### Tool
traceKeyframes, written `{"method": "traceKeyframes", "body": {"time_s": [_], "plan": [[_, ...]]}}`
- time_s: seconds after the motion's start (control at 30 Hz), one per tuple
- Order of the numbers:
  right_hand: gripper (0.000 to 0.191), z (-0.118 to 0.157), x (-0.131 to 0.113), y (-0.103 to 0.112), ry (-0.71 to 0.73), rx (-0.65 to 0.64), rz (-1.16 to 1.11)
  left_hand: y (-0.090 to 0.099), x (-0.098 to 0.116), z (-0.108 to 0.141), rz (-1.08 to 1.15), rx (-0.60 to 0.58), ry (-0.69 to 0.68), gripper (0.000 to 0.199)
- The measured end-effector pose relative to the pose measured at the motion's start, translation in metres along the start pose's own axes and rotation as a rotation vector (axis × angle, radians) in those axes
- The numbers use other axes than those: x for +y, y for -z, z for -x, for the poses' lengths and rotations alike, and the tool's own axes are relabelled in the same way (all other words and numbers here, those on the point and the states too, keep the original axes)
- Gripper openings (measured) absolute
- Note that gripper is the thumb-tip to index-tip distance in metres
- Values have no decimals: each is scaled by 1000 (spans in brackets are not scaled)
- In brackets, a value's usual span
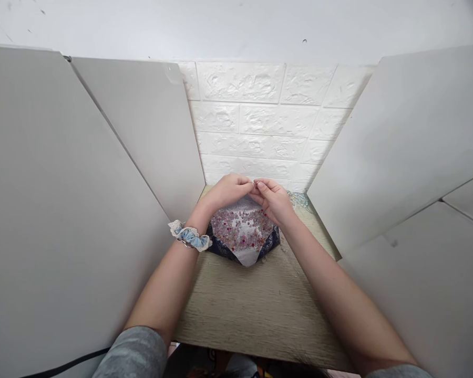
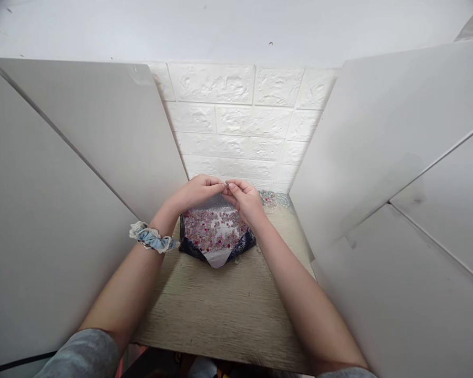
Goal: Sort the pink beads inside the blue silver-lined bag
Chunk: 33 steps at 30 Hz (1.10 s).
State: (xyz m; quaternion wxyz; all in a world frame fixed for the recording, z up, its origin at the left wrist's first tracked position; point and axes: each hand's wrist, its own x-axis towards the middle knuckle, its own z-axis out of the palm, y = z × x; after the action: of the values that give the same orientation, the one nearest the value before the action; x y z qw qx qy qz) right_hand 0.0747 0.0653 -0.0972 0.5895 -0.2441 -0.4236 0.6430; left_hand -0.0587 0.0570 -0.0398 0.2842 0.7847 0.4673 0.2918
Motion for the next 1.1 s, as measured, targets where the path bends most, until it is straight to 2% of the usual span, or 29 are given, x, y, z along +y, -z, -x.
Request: {"method": "traceKeyframes", "body": {"time_s": [0.27, 0.47, 0.57, 0.73, 0.97, 1.1], "plan": [[20, -1, 2, 2, 3, -30, 53, 0, 2, 1, -28, -7, 8, 26], [21, -2, 4, 4, 15, -49, 127, 1, 2, 1, 41, -67, 62, 29], [22, -2, 2, 4, 59, -30, 255, 0, 0, 0, 88, -109, 89, 32], [21, 0, -3, 6, 213, 20, 597, -1, -6, -3, 137, -134, 125, 35], [16, -1, -7, 7, 423, 24, 824, -3, -7, -6, 276, -135, 167, 36], [20, -1, -5, 7, 351, 34, 819, 0, -1, -2, 333, -106, 167, 26]]}}
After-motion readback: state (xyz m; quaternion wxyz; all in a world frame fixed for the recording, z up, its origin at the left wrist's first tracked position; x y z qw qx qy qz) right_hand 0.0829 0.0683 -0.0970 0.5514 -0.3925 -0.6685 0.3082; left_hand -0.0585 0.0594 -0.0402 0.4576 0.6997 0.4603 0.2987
